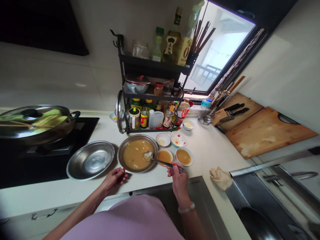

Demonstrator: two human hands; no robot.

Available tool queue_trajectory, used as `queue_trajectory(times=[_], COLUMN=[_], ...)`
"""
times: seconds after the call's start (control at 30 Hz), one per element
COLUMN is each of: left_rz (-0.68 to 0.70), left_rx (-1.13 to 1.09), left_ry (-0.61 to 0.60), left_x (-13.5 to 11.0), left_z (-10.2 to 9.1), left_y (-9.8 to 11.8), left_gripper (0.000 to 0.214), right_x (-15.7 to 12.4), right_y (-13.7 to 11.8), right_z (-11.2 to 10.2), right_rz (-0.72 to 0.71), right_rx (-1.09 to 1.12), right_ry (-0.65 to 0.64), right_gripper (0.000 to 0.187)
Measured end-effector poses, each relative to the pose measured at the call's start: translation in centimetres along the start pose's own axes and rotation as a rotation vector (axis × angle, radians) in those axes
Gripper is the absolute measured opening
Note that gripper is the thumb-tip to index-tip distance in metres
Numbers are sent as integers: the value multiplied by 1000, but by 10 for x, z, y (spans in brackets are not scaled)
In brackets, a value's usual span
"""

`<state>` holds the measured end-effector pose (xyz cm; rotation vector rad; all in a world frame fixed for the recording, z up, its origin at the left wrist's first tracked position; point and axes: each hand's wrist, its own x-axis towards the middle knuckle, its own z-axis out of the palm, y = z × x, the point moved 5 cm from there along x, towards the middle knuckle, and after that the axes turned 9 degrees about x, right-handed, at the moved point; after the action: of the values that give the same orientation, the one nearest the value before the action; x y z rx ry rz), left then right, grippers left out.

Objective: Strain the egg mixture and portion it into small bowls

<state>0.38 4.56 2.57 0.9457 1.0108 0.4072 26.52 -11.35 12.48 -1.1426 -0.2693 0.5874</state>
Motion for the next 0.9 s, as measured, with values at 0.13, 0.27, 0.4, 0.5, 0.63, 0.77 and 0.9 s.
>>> queue_trajectory(times=[0.13,0.27,0.4,0.5,0.63,0.77,0.9], left_rz=[15,22,15,9,-6,-6,-4], left_rx=[-6,-4,-6,-13,-15,-32,-32], left_ry=[5,-1,-4,4,17,24,46], left_x=[0,0,2,3,3,3,1], left_z=[0,0,-1,-2,-2,-1,1], left_y=[0,-1,-3,-5,-6,-4,-2], left_gripper=[44,43,39,35,32,27,21], right_x=[13,27,49,70,96,114,128], right_y=[-20,-39,-55,-65,-73,-69,-59], right_z=[-12,-28,-47,-62,-76,-78,-75], right_rz=[-63,-177,-258,-318,-373,-383,-381], right_rx=[40,50,39,6,-49,-85,-154], right_ry=[68,128,189,246,330,354,350], right_gripper=[24,23,28,31,31,29,29])
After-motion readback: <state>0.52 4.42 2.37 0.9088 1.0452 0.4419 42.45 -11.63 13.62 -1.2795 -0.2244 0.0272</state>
